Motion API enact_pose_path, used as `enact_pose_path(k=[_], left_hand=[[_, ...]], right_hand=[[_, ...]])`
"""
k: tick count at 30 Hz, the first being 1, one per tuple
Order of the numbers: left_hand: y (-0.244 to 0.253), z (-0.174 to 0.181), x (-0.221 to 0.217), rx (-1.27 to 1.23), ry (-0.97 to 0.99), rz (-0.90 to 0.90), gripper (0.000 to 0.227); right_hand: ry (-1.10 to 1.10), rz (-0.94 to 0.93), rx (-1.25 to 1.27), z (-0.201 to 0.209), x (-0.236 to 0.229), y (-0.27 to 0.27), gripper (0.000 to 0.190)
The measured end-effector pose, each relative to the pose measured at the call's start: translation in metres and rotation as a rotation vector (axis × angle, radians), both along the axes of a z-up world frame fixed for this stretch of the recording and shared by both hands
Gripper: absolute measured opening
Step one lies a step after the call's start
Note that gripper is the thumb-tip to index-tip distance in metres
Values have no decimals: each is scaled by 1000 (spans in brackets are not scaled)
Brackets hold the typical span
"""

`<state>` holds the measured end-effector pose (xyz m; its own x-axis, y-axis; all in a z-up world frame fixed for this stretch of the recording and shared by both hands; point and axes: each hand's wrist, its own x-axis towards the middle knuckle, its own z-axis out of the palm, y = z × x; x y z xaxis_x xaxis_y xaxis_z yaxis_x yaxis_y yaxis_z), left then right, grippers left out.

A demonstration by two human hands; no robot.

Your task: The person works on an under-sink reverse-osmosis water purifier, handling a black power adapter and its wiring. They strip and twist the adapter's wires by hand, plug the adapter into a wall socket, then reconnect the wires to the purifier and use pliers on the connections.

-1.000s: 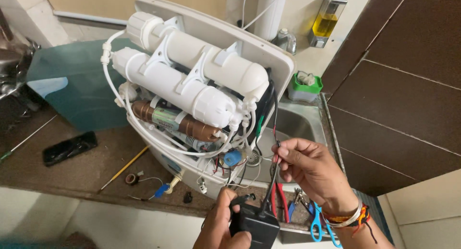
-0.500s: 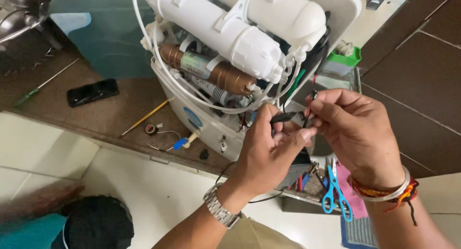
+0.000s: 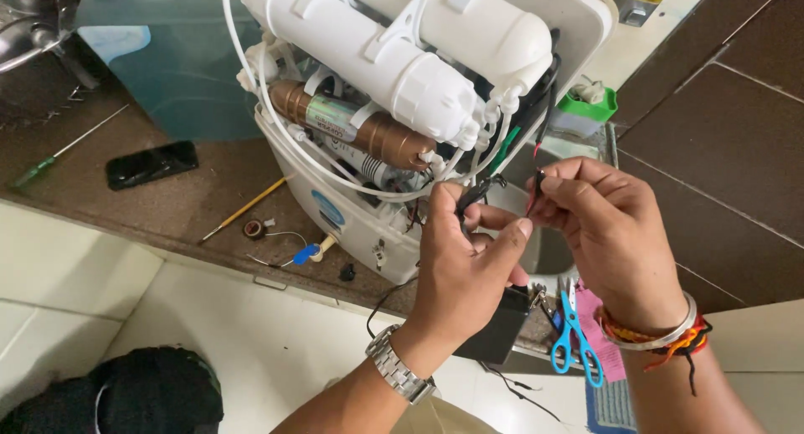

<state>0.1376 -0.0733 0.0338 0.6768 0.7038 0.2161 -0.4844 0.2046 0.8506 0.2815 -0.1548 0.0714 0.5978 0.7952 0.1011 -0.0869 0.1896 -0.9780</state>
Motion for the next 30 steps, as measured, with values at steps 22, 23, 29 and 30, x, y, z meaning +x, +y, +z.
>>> enact_pose_path(k=[22,23,29,30], left_hand=[[11,3,16,-65,-15,29,51],[10,3,18,-74,-40,25,51],[10,1,23,-227,-188,74,46],[10,0,23,-227,-187,75,46]], right_hand=[[45,56,-96,-3,22,0,14],[38,57,-85,-5,23,0,14],[-23,-7,-78,-7,20,2,10],[-22,-7,-78,-10,20,1,10]])
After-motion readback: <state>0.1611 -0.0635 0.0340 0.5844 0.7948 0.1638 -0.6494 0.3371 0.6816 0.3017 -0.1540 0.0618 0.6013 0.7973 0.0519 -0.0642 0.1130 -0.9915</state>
